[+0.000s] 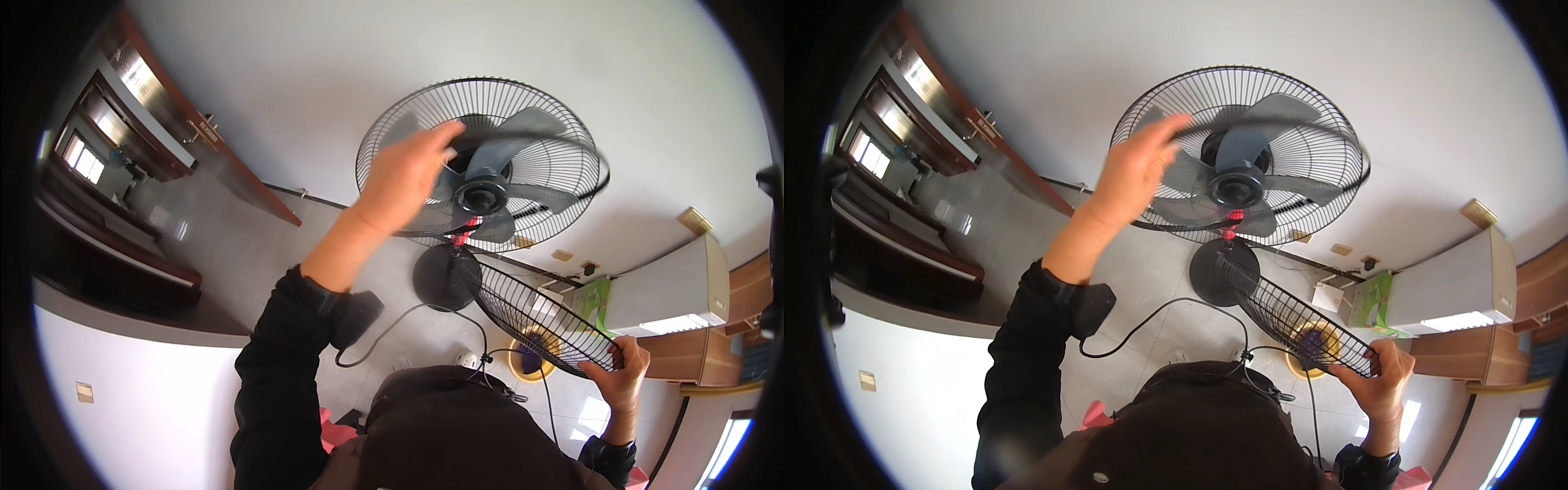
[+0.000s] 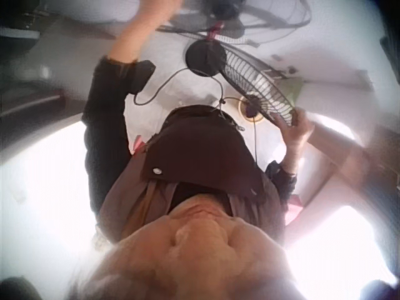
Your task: The person assembles a standing fan by attaching the front grille, then uses a screwdriver to tighten a screw on the fan's neck. They then reattach the front grille and adjust the fan's position.
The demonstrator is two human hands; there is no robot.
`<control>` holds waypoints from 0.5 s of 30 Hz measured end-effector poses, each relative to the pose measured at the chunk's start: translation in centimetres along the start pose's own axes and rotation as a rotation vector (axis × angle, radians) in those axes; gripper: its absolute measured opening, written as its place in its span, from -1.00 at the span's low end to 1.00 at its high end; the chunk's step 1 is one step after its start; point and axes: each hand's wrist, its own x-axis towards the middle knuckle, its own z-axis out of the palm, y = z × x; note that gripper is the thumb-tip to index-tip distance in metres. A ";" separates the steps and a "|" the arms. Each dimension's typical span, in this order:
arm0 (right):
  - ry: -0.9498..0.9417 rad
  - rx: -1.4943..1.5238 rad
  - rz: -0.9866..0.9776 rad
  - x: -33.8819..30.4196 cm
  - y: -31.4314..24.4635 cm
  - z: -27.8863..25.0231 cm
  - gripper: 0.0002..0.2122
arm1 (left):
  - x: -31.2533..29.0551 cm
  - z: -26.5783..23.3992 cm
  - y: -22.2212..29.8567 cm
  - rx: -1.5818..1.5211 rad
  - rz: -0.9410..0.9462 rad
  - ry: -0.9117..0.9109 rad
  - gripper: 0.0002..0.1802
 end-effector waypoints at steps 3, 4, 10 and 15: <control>0.062 -0.030 0.080 -2.2 -0.5 -0.8 -0.50 | -1.5 0.9 2.6 0.128 0.140 -0.129 -0.52; 0.074 -0.010 0.144 -2.7 -0.7 -1.0 -0.51 | -2.1 1.0 3.0 0.133 0.164 -0.176 -0.50; 0.134 -0.011 0.216 -6.4 -0.2 -3.0 -0.50 | -5.3 1.3 3.9 0.017 0.130 -0.129 -0.54; 0.312 0.230 0.085 -8.6 1.0 -6.0 -0.24 | -6.3 -1.5 3.0 -0.278 -0.189 0.021 -0.68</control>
